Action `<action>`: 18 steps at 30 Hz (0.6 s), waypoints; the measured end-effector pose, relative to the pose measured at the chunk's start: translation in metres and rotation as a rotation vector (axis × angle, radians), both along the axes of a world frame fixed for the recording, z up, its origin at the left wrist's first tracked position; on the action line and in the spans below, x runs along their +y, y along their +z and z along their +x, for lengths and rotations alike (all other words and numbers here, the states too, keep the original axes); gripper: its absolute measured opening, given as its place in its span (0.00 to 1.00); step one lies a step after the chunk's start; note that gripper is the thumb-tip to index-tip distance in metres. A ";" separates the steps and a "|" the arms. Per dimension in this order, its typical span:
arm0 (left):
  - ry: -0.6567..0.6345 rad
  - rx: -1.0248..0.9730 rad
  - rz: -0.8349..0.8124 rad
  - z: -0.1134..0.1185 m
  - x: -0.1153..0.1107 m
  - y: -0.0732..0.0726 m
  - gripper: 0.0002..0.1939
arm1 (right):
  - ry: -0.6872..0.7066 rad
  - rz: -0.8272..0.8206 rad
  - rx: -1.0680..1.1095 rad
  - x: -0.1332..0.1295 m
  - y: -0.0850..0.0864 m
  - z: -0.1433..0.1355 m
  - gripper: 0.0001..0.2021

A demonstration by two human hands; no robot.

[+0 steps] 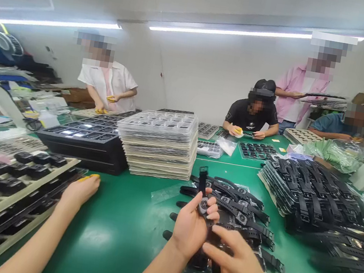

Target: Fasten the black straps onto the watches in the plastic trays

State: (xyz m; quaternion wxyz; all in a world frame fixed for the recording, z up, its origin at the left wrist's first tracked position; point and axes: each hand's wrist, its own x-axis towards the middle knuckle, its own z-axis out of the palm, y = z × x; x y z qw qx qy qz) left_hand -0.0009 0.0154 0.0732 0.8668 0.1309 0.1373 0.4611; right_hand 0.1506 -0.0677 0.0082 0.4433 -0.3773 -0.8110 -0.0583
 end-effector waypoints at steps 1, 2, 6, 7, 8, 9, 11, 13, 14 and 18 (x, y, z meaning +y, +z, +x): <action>-0.009 -0.012 -0.044 0.000 0.000 -0.002 0.06 | 0.055 -0.055 0.038 -0.003 -0.002 -0.007 0.19; -0.006 -0.001 -0.056 0.001 0.000 -0.005 0.07 | 0.098 -0.111 0.103 -0.005 -0.001 -0.012 0.14; 0.083 0.296 0.214 0.001 -0.003 -0.020 0.05 | 0.078 -0.296 0.632 -0.001 0.011 -0.018 0.06; 0.100 0.430 0.346 0.001 -0.004 -0.024 0.04 | 0.018 -0.335 0.780 0.003 0.013 -0.016 0.04; 0.102 0.567 0.484 0.000 -0.006 -0.026 0.03 | -0.047 -0.377 0.892 0.006 0.014 -0.013 0.05; 0.092 0.695 0.615 -0.001 -0.007 -0.028 0.03 | -0.110 -0.425 0.955 0.010 0.015 -0.010 0.08; 0.056 0.894 0.817 -0.002 -0.011 -0.031 0.07 | -0.188 -0.535 0.932 0.015 0.013 -0.002 0.14; 0.011 0.993 0.915 -0.003 -0.016 -0.033 0.11 | -0.212 -0.590 0.830 0.015 0.010 0.004 0.19; -0.012 1.010 0.933 -0.002 -0.017 -0.034 0.13 | -0.217 -0.596 0.786 0.014 0.009 0.006 0.21; -0.097 0.867 0.891 0.000 -0.023 -0.040 0.24 | -0.202 -0.567 0.769 0.006 0.001 0.005 0.22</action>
